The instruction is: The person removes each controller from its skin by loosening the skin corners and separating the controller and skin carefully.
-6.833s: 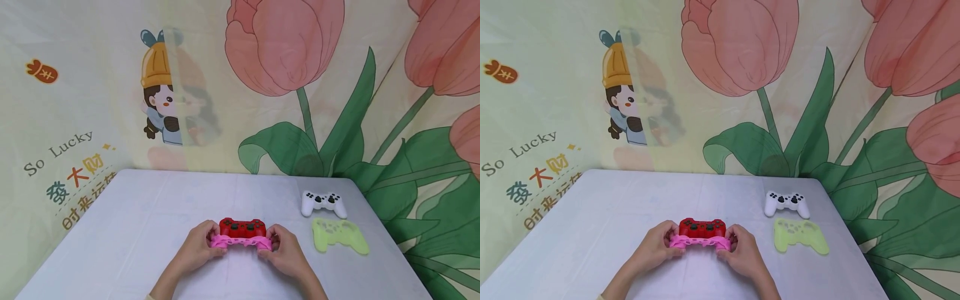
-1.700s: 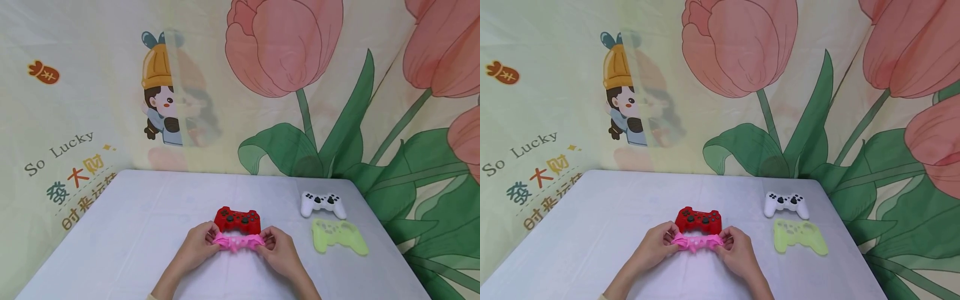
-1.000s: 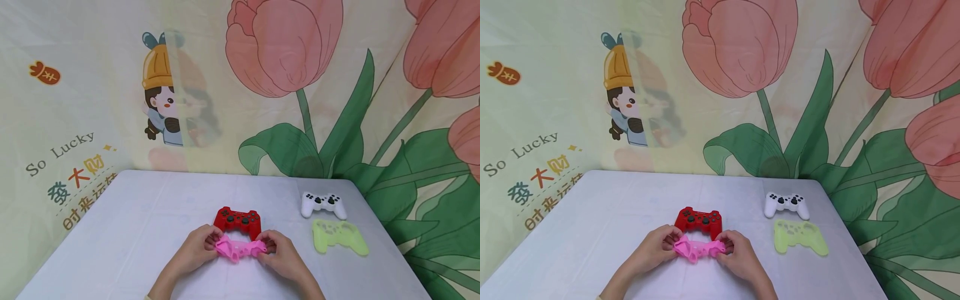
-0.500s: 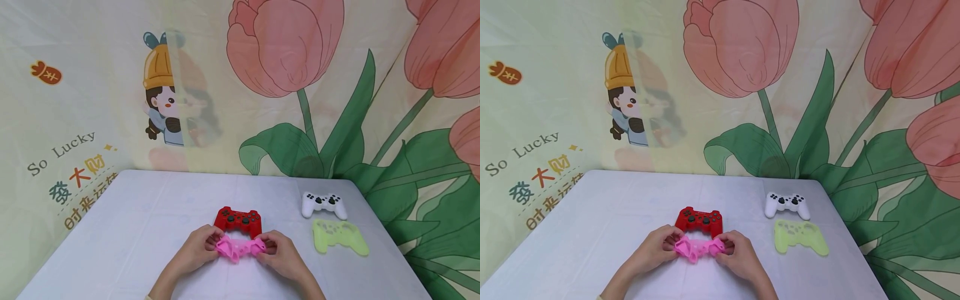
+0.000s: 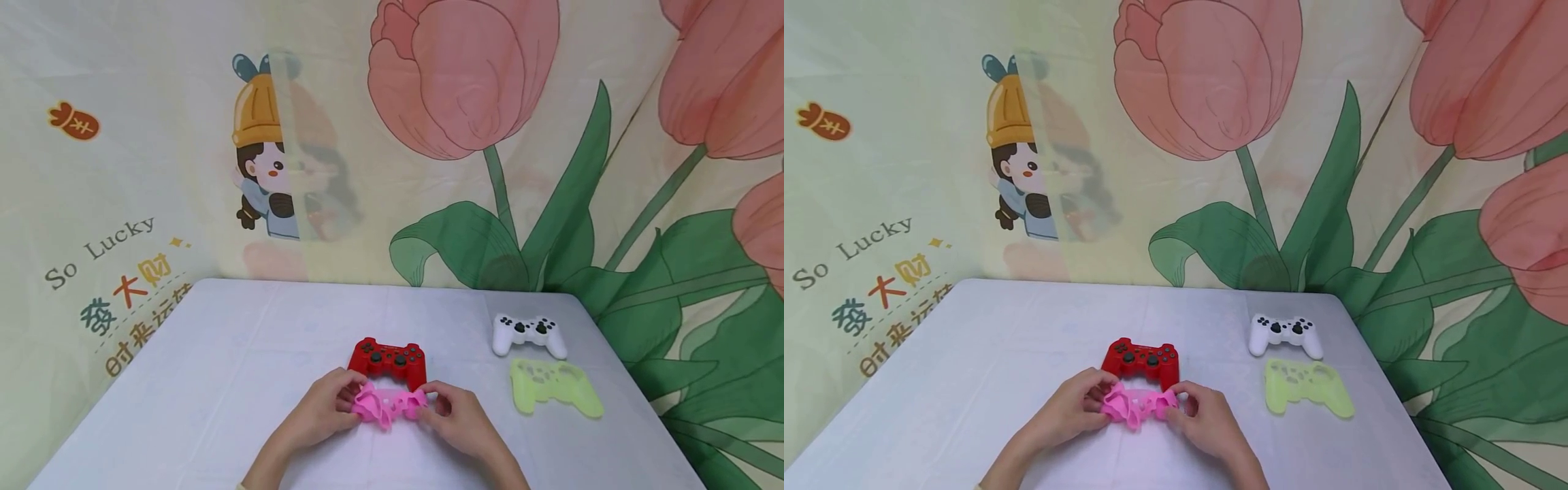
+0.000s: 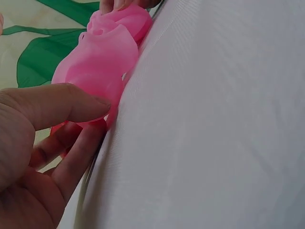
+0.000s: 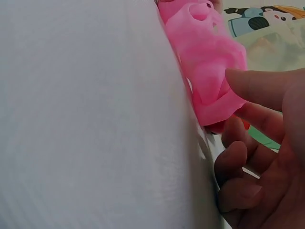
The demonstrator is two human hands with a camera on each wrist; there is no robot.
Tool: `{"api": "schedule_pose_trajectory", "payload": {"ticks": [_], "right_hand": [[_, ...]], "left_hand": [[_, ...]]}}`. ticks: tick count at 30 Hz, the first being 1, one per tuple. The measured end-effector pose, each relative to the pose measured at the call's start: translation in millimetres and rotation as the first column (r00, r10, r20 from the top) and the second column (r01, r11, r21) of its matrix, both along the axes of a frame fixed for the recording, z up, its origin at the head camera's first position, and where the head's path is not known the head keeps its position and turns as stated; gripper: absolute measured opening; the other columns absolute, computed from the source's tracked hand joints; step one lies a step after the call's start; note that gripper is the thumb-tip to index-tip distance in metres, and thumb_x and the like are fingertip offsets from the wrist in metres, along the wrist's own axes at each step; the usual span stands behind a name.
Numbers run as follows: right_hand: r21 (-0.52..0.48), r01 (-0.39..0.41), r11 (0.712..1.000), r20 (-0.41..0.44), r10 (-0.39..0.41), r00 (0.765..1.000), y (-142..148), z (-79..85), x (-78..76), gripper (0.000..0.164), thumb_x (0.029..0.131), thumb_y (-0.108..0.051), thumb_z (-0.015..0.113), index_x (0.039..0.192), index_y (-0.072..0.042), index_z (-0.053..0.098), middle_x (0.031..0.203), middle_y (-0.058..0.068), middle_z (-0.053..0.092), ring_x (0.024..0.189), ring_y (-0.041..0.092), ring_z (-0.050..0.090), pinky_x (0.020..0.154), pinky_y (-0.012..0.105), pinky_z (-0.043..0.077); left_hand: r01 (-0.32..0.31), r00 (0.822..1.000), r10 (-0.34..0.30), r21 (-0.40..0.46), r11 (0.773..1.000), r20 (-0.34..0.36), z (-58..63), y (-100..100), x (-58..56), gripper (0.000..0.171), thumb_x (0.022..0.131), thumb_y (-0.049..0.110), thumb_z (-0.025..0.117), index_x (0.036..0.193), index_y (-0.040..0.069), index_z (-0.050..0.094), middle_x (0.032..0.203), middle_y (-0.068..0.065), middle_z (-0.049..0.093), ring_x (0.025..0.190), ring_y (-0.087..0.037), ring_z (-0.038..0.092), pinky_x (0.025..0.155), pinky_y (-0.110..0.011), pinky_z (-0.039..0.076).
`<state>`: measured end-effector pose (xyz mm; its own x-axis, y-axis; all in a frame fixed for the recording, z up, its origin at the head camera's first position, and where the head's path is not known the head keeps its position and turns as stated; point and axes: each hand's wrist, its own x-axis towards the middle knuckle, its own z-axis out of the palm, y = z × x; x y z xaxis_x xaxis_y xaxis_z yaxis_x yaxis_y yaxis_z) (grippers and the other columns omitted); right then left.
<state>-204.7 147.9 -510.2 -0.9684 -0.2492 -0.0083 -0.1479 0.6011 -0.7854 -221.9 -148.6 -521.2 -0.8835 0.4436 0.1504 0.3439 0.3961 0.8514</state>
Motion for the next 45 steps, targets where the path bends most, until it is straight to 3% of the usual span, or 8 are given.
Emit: {"api": "schedule_pose_trajectory", "payload": {"ticks": [8, 15, 19, 25, 31, 37, 41, 45], "right_hand": [[-0.053, -0.043, 0.998, 0.020, 0.044, 0.999, -2.2, -0.1, 2.3, 0.030, 0.102, -0.028, 0.073, 0.128, -0.015, 0.069, 0.074, -0.006, 0.070, 0.055, 0.011, 0.061, 0.057, 0.025, 0.047], [-0.088, -0.011, 0.996, 0.066, 0.017, 0.998, -1.5, 3.7, 4.3, 0.023, 0.106, -0.025, 0.066, 0.128, -0.018, 0.065, 0.074, 0.001, 0.065, 0.051, 0.016, 0.060, 0.051, 0.028, 0.046], [-0.091, 0.013, 0.996, 0.062, -0.007, 0.998, -2.4, 5.3, 4.9, 0.024, 0.104, -0.026, 0.070, 0.126, -0.019, 0.063, 0.075, 0.002, 0.064, 0.053, 0.016, 0.059, 0.049, 0.030, 0.050], [-0.113, 0.105, 0.988, -0.037, -0.110, 0.993, -4.1, 2.3, 3.1, 0.024, 0.097, -0.012, 0.077, 0.117, -0.019, 0.067, 0.086, 0.000, 0.063, 0.059, 0.014, 0.064, 0.058, 0.026, 0.053], [-0.190, 0.141, 0.972, -0.008, -0.146, 0.989, -4.6, -1.6, 0.1, 0.026, 0.093, 0.000, 0.075, 0.112, -0.016, 0.070, 0.084, 0.003, 0.064, 0.063, 0.017, 0.065, 0.060, 0.026, 0.056], [-0.198, 0.149, 0.969, 0.016, -0.149, 0.989, -3.7, 0.4, -0.3, 0.031, 0.094, -0.001, 0.075, 0.120, -0.016, 0.072, 0.087, 0.004, 0.064, 0.070, 0.018, 0.065, 0.062, 0.027, 0.058], [-0.211, 0.177, 0.961, 0.005, -0.181, 0.984, -3.4, 4.4, 0.0, 0.039, 0.092, 0.001, 0.076, 0.126, -0.017, 0.070, 0.090, 0.004, 0.065, 0.076, 0.019, 0.064, 0.068, 0.024, 0.058], [-0.248, 0.205, 0.947, 0.012, -0.209, 0.978, -3.7, 6.6, -0.3, 0.046, 0.091, 0.002, 0.078, 0.131, -0.015, 0.065, 0.093, 0.005, 0.065, 0.081, 0.019, 0.065, 0.074, 0.022, 0.059]], "left_hand": [[0.007, 1.000, -0.008, -0.070, 0.998, -0.018, 4.7, -5.1, 3.3, 0.054, 0.083, 0.011, 0.090, 0.131, 0.024, 0.069, 0.099, -0.003, 0.056, 0.087, -0.014, 0.061, 0.076, -0.024, 0.056], [0.041, 0.999, -0.040, -0.068, 0.997, 0.015, 8.1, -4.0, 3.4, 0.050, 0.090, 0.019, 0.086, 0.136, 0.024, 0.067, 0.097, 0.001, 0.063, 0.084, -0.012, 0.060, 0.072, -0.024, 0.053], [0.051, 0.999, -0.050, -0.068, 0.996, 0.022, 7.2, -2.0, 3.2, 0.049, 0.091, 0.022, 0.085, 0.137, 0.024, 0.067, 0.097, 0.004, 0.065, 0.083, -0.009, 0.062, 0.074, -0.024, 0.054], [0.061, 0.997, -0.058, -0.059, 0.996, 0.056, 3.7, 0.9, 3.9, 0.048, 0.092, 0.025, 0.084, 0.136, 0.028, 0.067, 0.098, 0.005, 0.067, 0.084, -0.010, 0.065, 0.077, -0.025, 0.055], [0.057, 0.997, -0.054, -0.055, 0.997, 0.060, 1.7, 2.2, 4.0, 0.045, 0.092, 0.027, 0.085, 0.133, 0.031, 0.068, 0.096, 0.005, 0.067, 0.082, -0.010, 0.064, 0.075, -0.025, 0.055], [-0.053, 0.998, 0.055, -0.037, 0.998, 0.034, 2.9, 0.5, 2.6, 0.042, 0.092, 0.018, 0.084, 0.128, 0.034, 0.071, 0.093, 0.003, 0.065, 0.081, -0.012, 0.064, 0.072, -0.025, 0.056], [-0.173, 0.985, 0.173, -0.014, 0.985, 0.020, 5.4, -1.5, 0.8, 0.047, 0.093, 0.008, 0.080, 0.129, 0.035, 0.070, 0.093, 0.003, 0.065, 0.083, -0.013, 0.064, 0.075, -0.024, 0.056], [-0.217, 0.976, 0.216, 0.036, 0.976, 0.024, 9.1, -1.9, -0.3, 0.049, 0.093, 0.003, 0.077, 0.134, 0.029, 0.069, 0.094, 0.001, 0.065, 0.087, -0.015, 0.064, 0.078, -0.024, 0.057]]}}
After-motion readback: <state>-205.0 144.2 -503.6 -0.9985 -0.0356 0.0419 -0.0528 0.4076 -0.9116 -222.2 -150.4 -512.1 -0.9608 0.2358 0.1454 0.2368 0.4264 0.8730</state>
